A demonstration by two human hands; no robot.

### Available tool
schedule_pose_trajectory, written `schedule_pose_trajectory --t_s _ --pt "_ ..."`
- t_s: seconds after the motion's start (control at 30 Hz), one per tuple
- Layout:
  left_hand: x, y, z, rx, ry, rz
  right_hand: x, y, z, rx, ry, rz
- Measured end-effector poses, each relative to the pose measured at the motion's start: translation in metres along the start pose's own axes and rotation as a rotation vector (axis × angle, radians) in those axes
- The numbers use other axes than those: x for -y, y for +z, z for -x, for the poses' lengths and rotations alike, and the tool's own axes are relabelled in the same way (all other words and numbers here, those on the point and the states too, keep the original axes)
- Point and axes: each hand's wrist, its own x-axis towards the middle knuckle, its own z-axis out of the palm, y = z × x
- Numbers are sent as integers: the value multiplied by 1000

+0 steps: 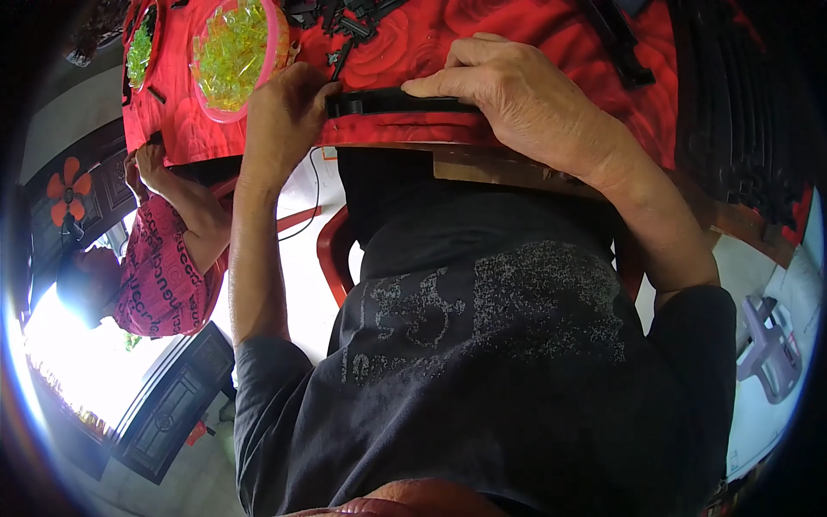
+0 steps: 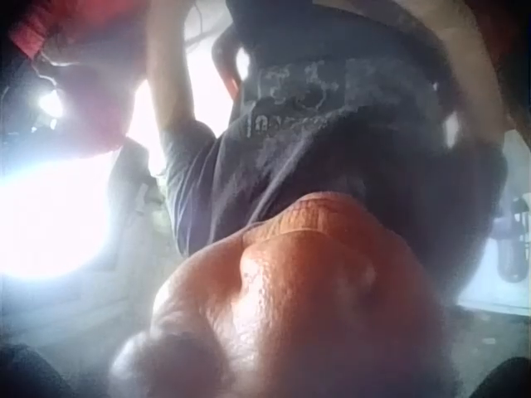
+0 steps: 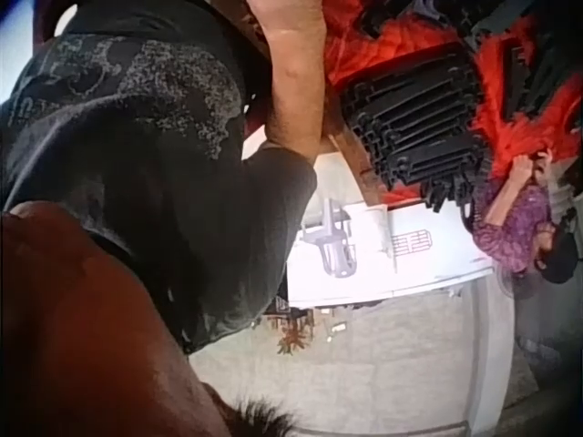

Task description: The person assembles plastic toy gun parts by picking up components, inserting small pieces into a black plastic casing, and pressing the casing parts together by hand.

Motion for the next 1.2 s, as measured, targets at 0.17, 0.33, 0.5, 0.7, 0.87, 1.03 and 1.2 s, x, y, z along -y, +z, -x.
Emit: schedule_pose_trajectory --t_s 0.17,0.33,0.5,0.7,0.87,1.03,1.2 --pt "3 -7 -5 50 82 -83 2 -4 -2 -2 10 -27" --pt "-12 -30 0 9 23 87 0 -8 -1 -7 9 -5" --pt "-35 -44 7 45 12 172 3 -11 1 -88 7 -40" --pt "-52 -43 15 178 161 150 6 -12 5 -70 -1 123" --pt "-54 -35 15 234 178 65 9 -9 8 -83 7 260" --pt "-54 -33 15 291 205 -95 13 -6 10 -127 22 246" --pt "-61 -31 10 281 244 -99 14 -4 12 -149 30 250"
